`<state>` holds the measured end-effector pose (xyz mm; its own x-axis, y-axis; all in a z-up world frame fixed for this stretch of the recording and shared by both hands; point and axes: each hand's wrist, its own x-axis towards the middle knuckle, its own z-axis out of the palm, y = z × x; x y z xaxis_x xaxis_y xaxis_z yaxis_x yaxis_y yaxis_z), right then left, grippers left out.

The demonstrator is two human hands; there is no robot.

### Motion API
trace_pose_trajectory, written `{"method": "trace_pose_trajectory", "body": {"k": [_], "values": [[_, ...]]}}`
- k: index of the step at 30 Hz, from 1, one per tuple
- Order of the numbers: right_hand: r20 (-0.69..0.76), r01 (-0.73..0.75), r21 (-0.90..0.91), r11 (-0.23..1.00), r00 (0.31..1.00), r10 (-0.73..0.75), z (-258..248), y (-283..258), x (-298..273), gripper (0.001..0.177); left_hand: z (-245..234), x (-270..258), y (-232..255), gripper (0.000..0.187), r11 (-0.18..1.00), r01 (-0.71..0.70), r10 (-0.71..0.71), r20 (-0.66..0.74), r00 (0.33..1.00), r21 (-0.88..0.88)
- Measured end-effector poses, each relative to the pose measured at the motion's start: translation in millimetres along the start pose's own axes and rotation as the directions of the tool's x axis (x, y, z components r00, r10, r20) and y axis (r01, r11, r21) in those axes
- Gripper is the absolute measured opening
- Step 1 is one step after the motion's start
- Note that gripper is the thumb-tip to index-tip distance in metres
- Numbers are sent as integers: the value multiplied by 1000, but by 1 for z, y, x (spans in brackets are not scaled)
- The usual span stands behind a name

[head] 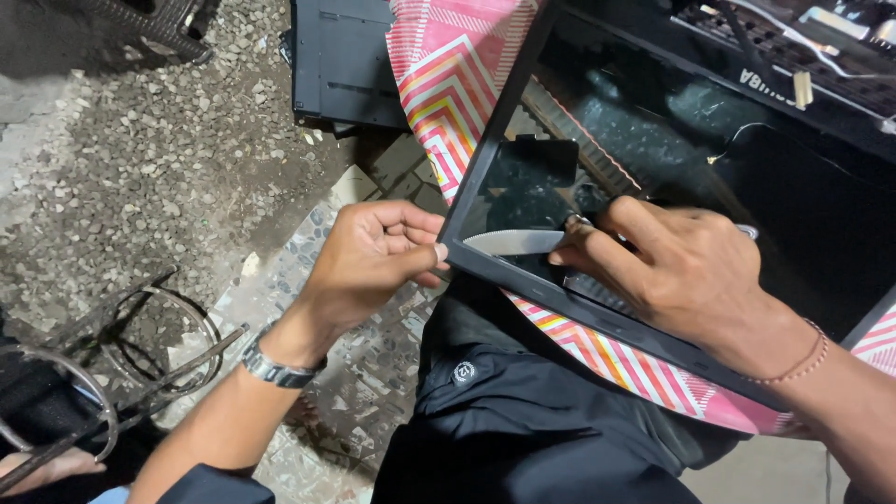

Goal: The person uses a metal prying tool to separate the bezel and casing of a disassembled laptop. They work along the edges of the screen and the back lid, which is covered in stickers, to release clips and remove the outer shell components.

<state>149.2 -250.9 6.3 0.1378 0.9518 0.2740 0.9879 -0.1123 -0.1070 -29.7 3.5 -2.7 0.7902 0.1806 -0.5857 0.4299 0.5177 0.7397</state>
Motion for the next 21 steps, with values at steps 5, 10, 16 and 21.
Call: {"method": "trace_pose_trajectory", "body": {"k": [5, 10, 16, 21], "values": [[19, -1, 15, 1000, 1000, 0, -4, -1, -3, 31, 1, 0, -14, 24, 998, -24, 22, -45, 999, -58], [62, -26, 12, 1000, 998, 25, -9, -8, -7, 27, 4, -2, -6, 29, 996, 18, -6, -133, 991, 88], [67, -140, -176, 974, 986, 154, -9, 7, -47, 28, 3, 0, -16, 32, 996, -37, 48, -127, 991, 84], [29, -186, -164, 969, 981, 193, -15, -1, -37, 26, 4, 3, -17, 24, 993, -74, 81, -75, 994, 92]]}}
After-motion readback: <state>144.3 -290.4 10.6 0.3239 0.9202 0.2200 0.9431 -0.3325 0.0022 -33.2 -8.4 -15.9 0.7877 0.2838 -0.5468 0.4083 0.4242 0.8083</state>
